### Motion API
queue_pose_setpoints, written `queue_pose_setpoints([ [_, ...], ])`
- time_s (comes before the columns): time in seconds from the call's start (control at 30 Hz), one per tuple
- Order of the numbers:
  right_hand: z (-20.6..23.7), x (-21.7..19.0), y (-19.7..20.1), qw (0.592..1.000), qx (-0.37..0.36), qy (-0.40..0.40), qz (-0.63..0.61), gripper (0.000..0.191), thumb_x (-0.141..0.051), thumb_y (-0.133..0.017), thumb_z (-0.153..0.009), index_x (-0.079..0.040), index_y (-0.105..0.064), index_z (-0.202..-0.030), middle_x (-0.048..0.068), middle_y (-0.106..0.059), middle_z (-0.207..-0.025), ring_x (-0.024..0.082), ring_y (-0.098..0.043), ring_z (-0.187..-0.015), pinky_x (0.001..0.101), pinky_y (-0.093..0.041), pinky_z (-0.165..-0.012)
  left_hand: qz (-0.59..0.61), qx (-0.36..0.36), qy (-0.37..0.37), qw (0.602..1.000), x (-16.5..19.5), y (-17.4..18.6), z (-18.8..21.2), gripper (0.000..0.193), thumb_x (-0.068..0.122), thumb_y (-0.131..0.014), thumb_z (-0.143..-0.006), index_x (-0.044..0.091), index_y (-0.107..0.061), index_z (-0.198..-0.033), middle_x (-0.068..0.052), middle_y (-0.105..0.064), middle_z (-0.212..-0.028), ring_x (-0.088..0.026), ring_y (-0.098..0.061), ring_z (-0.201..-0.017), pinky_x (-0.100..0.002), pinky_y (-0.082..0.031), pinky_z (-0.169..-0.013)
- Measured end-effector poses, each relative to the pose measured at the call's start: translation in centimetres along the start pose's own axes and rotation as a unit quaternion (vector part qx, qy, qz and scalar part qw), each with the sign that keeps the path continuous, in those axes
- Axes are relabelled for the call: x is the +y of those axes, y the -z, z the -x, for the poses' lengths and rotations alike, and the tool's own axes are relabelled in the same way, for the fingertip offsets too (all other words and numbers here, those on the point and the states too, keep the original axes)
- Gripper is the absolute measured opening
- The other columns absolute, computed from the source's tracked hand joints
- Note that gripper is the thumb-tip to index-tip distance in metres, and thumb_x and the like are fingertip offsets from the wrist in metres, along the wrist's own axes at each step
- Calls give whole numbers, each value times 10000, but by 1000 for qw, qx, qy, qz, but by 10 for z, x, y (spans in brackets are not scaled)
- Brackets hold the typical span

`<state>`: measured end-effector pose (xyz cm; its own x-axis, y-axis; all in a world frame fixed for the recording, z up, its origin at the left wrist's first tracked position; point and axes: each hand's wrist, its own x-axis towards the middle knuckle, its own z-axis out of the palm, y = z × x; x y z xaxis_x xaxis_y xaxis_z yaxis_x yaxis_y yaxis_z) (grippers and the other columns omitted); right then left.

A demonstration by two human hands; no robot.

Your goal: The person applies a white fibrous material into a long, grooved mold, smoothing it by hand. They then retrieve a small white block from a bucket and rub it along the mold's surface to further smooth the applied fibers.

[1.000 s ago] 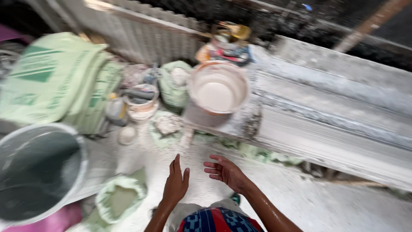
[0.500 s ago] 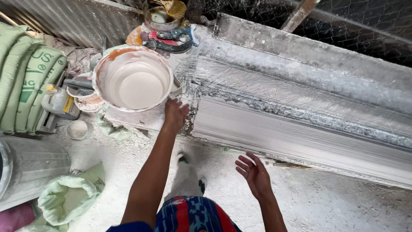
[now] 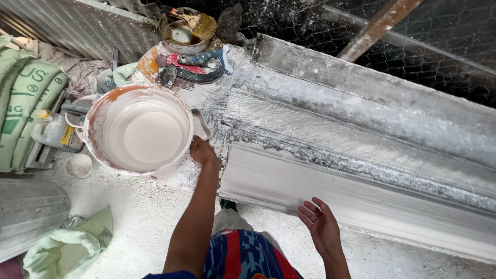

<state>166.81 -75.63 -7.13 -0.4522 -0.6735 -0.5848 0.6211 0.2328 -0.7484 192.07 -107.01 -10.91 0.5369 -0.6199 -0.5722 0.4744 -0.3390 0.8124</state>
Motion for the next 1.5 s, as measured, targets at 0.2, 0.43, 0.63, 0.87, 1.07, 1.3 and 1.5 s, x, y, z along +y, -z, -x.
queue_pose_setpoints([
  [0.2, -51, -11, -29, 998, -62, -1, 6, 410, -316, -450, -1052, -26, -528, -1331, 178, -630, -1207, 307, -657, -1087, 457, -547, -941, -60, -85, -291, 951, -31, 4, 21, 504, 230, -510, -1104, 10, -447, -1553, -116, -646, -1090, -110, -580, -743, -273, -503, -588],
  [0.43, -97, -32, -87, 982, -174, 14, 67, 381, -282, -431, -1062, -21, -537, -1319, 170, -664, -1173, 288, -674, -1054, 435, -546, -905, 3, -251, -234, 939, 27, 3, 68, 506, 254, -502, -1098, 84, -449, -1571, 95, -369, -694, -11, -298, -596, -219, -251, -519],
  [0.63, -119, -47, -130, 957, -254, 65, 126, 346, -222, -439, -1069, -14, -542, -1325, 154, -678, -1153, 265, -665, -1039, 403, -538, -900, -46, -281, -227, 931, 77, 19, 76, 490, 258, -583, -1059, 114, -542, -1526, 113, -368, -698, -4, -287, -598, -206, -266, -524],
  [0.87, -136, -34, -181, 919, -346, 48, 185, 325, -170, -423, -1061, -11, -544, -1318, 157, -683, -1146, 263, -666, -1044, 400, -525, -904, 62, -301, -102, 946, 98, 53, 96, 486, 267, -622, -1020, 128, -599, -1485, 45, -585, -930, -53, -542, -852, -277, -539, -769],
  [1.07, -142, -17, -207, 889, -411, -5, 204, 324, -155, -426, -1050, -4, -553, -1307, 171, -689, -1128, 276, -674, -1007, 411, -531, -889, 184, -279, -43, 941, 109, 89, 98, 467, 253, -612, -997, 121, -586, -1445, -45, -653, -1266, -148, -645, -1072, -429, -594, -873],
  [1.3, -141, -3, -223, 869, -435, -49, 231, 323, -172, -437, -1047, -14, -562, -1298, 160, -690, -1117, 264, -675, -1004, 411, -533, -882, 155, -185, -84, 967, 138, 132, 54, 438, 235, -597, -997, 132, -603, -1423, -95, -648, -1183, -198, -655, -1017, -436, -594, -896],
  [1.5, -140, -2, -221, 867, -432, -63, 239, 329, -177, -440, -1041, -9, -571, -1292, 156, -695, -1114, 261, -681, -997, 421, -538, -871, 135, -135, -92, 977, 163, 143, 0, 549, 175, -683, -935, 137, -483, -1445, -118, -635, -1072, -212, -681, -913, -378, -611, -839],
])
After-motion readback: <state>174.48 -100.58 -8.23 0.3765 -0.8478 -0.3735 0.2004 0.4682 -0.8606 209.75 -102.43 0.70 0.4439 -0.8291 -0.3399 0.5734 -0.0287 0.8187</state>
